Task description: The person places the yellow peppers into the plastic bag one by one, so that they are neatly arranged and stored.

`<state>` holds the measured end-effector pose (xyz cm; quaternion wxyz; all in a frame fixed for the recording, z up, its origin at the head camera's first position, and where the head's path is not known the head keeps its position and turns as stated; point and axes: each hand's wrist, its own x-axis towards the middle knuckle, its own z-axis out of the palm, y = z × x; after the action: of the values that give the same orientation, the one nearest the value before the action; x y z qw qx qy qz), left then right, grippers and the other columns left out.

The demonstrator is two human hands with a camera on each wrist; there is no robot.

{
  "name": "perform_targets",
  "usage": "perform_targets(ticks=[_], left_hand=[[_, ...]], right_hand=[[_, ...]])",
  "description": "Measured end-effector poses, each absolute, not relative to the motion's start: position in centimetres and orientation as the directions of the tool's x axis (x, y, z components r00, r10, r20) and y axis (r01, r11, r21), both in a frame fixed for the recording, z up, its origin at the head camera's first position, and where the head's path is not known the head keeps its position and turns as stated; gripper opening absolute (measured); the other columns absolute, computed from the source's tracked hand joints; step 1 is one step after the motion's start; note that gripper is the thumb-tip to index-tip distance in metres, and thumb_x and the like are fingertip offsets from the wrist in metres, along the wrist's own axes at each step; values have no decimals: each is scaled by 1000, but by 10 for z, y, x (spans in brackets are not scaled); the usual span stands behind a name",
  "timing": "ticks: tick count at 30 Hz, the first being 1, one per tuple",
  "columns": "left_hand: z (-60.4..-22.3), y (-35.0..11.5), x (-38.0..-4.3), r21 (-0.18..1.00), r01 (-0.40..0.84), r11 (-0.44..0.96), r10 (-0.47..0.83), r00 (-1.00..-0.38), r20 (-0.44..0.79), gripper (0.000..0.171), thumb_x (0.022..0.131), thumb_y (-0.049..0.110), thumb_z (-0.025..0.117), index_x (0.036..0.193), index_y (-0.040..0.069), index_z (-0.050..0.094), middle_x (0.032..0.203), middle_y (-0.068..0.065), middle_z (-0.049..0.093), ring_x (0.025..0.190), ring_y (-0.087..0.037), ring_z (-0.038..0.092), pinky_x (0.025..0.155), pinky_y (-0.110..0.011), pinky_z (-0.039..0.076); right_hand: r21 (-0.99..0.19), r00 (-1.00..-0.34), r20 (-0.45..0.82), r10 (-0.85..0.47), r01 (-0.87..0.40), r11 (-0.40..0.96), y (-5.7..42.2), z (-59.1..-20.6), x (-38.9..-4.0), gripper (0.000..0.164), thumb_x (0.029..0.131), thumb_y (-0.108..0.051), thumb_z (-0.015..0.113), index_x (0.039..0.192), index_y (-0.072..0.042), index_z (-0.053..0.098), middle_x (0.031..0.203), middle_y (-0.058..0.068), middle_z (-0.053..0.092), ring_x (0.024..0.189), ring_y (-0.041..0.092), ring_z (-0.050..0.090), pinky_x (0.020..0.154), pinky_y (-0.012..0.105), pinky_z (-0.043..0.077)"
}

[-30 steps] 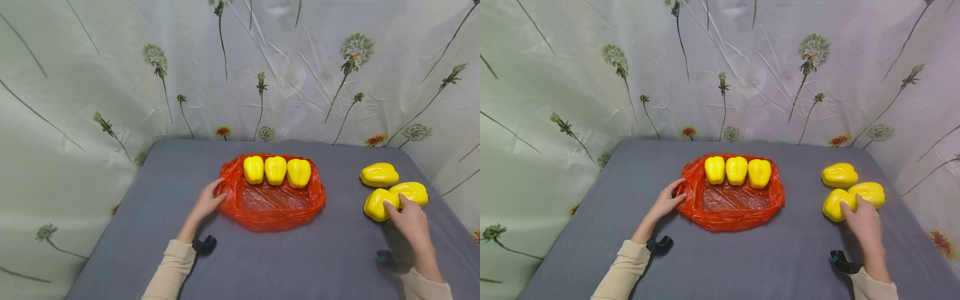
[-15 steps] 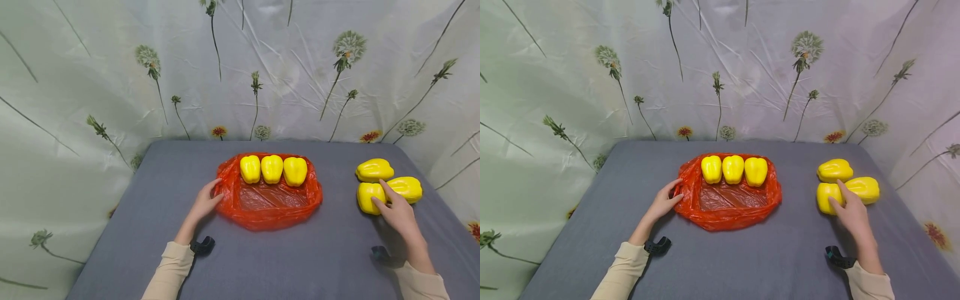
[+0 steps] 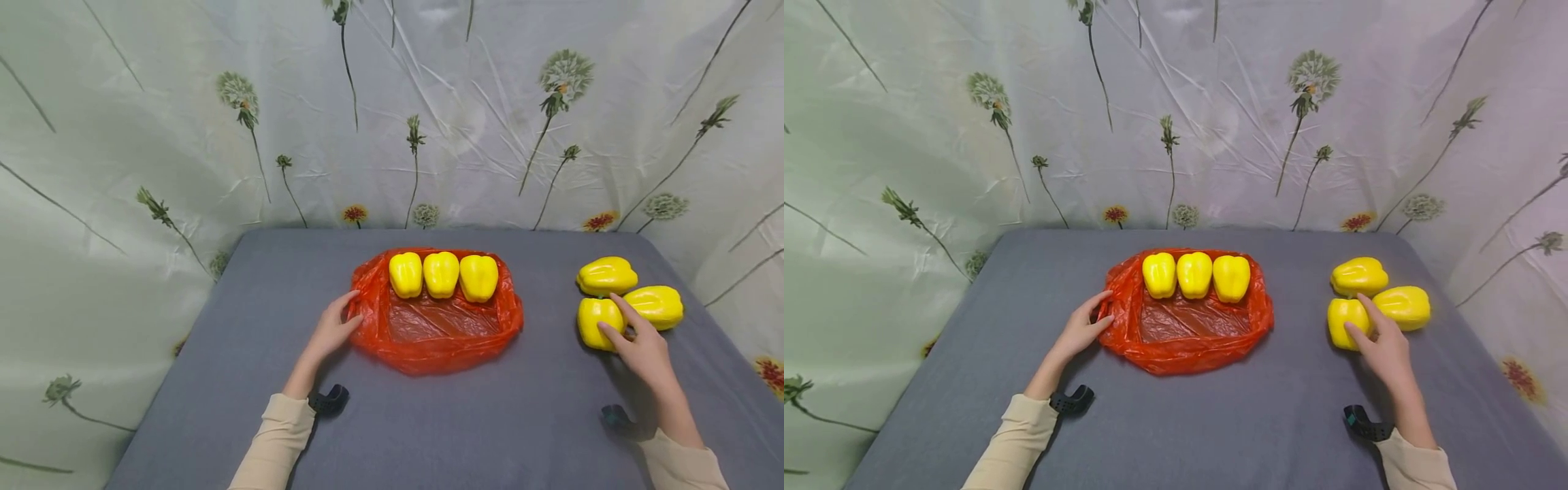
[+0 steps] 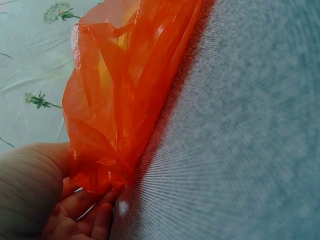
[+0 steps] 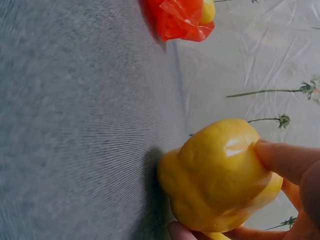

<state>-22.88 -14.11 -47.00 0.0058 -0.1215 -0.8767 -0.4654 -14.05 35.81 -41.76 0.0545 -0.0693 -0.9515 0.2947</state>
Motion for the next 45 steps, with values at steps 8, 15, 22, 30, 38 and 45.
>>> perform_targets(ticks=[8, 15, 22, 30, 38, 45], left_hand=[[-472, -143, -228, 804, 201, 560, 207, -973, 99, 54, 88, 11, 60, 138, 3, 44, 141, -21, 46, 134, -38, 39, 111, -53, 30], [-470, -142, -228, 817, 197, 542, 211, -973, 94, 53, 88, 11, 60, 138, 2, 44, 141, -22, 46, 135, -38, 38, 112, -53, 29], [-468, -142, -227, 820, 189, 540, 210, -974, 86, 53, 89, 13, 59, 138, 4, 43, 143, -21, 43, 135, -38, 37, 112, -53, 29], [-471, -142, -228, 812, 218, 541, 210, -970, 121, 54, 87, 11, 60, 138, 3, 44, 141, -22, 46, 133, -39, 40, 111, -54, 30], [-470, -142, -228, 819, 207, 535, 208, -972, 110, 54, 87, 11, 60, 138, 3, 44, 140, -22, 46, 133, -39, 39, 112, -53, 30], [-469, -142, -227, 819, 184, 543, 205, -975, 84, 54, 88, 14, 60, 139, 5, 43, 142, -20, 45, 135, -37, 38, 113, -53, 28]], right_hand=[[-614, -979, 68, 193, 112, 782, 350, -407, -142, 66, 95, -38, 48, 149, -10, 21, 139, 38, 35, 103, 53, 55, 61, 20, 53], [-664, -974, 96, 206, 92, 742, 341, -400, -141, 66, 94, -37, 51, 149, -13, 22, 141, 35, 34, 73, -5, 58, 55, 7, 43], [-674, -969, 141, 204, 57, 737, 330, -396, -143, 65, 93, -35, 54, 148, -15, 25, 141, 34, 36, 79, 8, 64, 56, 3, 40], [-732, -975, 134, 178, 23, 681, 314, -390, -144, 65, 93, -34, 54, 149, -18, 24, 141, 34, 35, 70, -29, 39, 56, 8, 46], [-715, -974, 158, 161, 0, 699, 295, -388, -149, 64, 93, -33, 55, 148, -16, 28, 138, 33, 40, 79, 8, 66, 57, 8, 46], [-718, -974, 180, 140, -33, 696, 277, -387, -153, 62, 92, -32, 56, 147, -18, 30, 135, 31, 42, 93, 44, 63, 58, 9, 46]])
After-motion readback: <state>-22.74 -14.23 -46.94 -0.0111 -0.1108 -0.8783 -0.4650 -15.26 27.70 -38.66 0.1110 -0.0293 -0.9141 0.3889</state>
